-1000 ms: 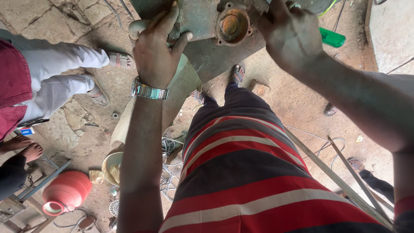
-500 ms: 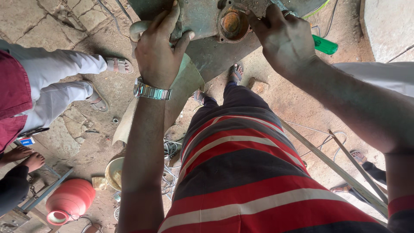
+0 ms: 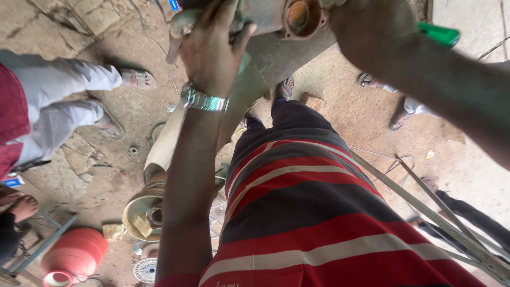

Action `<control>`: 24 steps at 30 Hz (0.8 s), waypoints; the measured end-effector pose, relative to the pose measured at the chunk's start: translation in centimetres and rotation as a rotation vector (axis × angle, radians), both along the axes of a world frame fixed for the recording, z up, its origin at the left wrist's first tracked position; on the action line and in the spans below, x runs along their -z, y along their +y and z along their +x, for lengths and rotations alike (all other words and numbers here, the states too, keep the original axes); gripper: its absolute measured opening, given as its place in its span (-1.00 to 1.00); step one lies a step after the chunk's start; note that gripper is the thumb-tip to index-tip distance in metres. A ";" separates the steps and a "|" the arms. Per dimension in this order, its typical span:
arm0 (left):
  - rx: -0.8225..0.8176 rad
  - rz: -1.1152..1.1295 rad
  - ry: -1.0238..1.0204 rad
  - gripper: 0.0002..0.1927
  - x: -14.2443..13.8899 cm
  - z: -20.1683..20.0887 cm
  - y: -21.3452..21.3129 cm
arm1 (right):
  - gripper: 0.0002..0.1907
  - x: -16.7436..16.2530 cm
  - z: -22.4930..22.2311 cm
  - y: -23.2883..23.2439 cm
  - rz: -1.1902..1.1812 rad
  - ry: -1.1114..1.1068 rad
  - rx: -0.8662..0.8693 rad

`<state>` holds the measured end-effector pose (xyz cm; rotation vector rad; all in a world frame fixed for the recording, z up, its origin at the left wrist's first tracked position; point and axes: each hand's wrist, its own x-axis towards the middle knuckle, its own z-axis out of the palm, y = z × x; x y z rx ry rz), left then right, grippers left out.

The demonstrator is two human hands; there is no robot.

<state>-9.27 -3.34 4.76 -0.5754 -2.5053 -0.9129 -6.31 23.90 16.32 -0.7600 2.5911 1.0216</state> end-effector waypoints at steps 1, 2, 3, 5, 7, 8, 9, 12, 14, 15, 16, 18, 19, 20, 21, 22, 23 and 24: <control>-0.014 0.006 -0.025 -0.42 0.1 0.3 -0.1 | -0.78 0.3 -0.3 0.0 -0.017 -0.031 0.006; -0.026 0.013 -0.049 -0.43 0.1 0.2 -0.2 | -0.80 0.6 -0.6 0.2 -0.040 -0.057 0.018; -0.037 0.020 -0.072 -0.44 0.1 0.2 -0.1 | -0.81 1.0 -0.9 0.4 -0.063 -0.081 0.029; -0.048 0.018 -0.113 -0.47 0.0 0.3 -0.2 | -0.78 2.0 -1.9 1.1 -0.171 -0.151 0.084; -0.039 0.029 -0.133 -0.47 -0.1 0.2 -0.3 | -0.62 3.2 -2.7 1.4 -0.333 -0.236 0.179; -0.034 0.043 -0.134 -0.46 -0.2 0.2 -0.2 | -0.70 3.3 -2.9 1.8 -0.365 -0.240 0.158; -0.032 0.057 -0.134 -0.46 -0.3 0.1 -0.2 | -0.71 3.4 -3.1 2.0 -0.397 -0.244 0.146; -0.011 0.035 -0.004 -0.38 -0.4 0.1 -0.5 | -0.74 3.3 -3.1 1.6 -0.378 -0.243 0.145; -0.004 0.011 -0.010 -0.38 -0.3 0.0 -0.7 | -0.75 2.8 -2.7 0.8 -0.317 -0.215 0.155; 0.000 0.000 -0.007 -0.37 -0.3 -0.1 -0.7 | -0.76 2.5 -2.4 0.3 -0.269 -0.192 0.147; 0.001 -0.003 -0.041 -0.38 -0.2 -0.2 -0.7 | -0.77 2.1 -2.2 -0.1 -0.227 -0.165 0.148; 0.002 -0.006 -0.119 -0.40 0.0 -0.3 -0.6 | -0.78 1.4 -1.4 -1.2 -0.126 -0.102 0.134; -0.004 -0.015 -0.110 -0.39 0.1 -0.4 -0.6 | -0.79 1.1 -1.1 -1.7 -0.075 -0.057 0.131; -0.011 -0.023 -0.103 -0.39 0.3 -0.3 -0.5 | -0.80 0.8 -0.7 -2.2 -0.040 -0.021 0.118; -0.020 -0.034 -0.098 -0.39 0.5 -0.2 -0.6 | -0.80 0.8 -0.2 -2.8 -0.006 0.008 0.102; -0.032 -0.025 -0.102 -0.39 0.6 0.0 -0.5 | -0.80 0.7 0.2 -3.3 0.028 0.033 0.097; -0.043 -0.013 -0.103 -0.39 0.8 0.1 -0.4 | -0.81 0.6 0.5 -3.6 0.036 0.054 0.066; -0.054 -0.001 -0.100 -0.39 0.9 0.0 -0.4 | -0.81 0.6 0.6 -3.9 0.057 0.079 0.035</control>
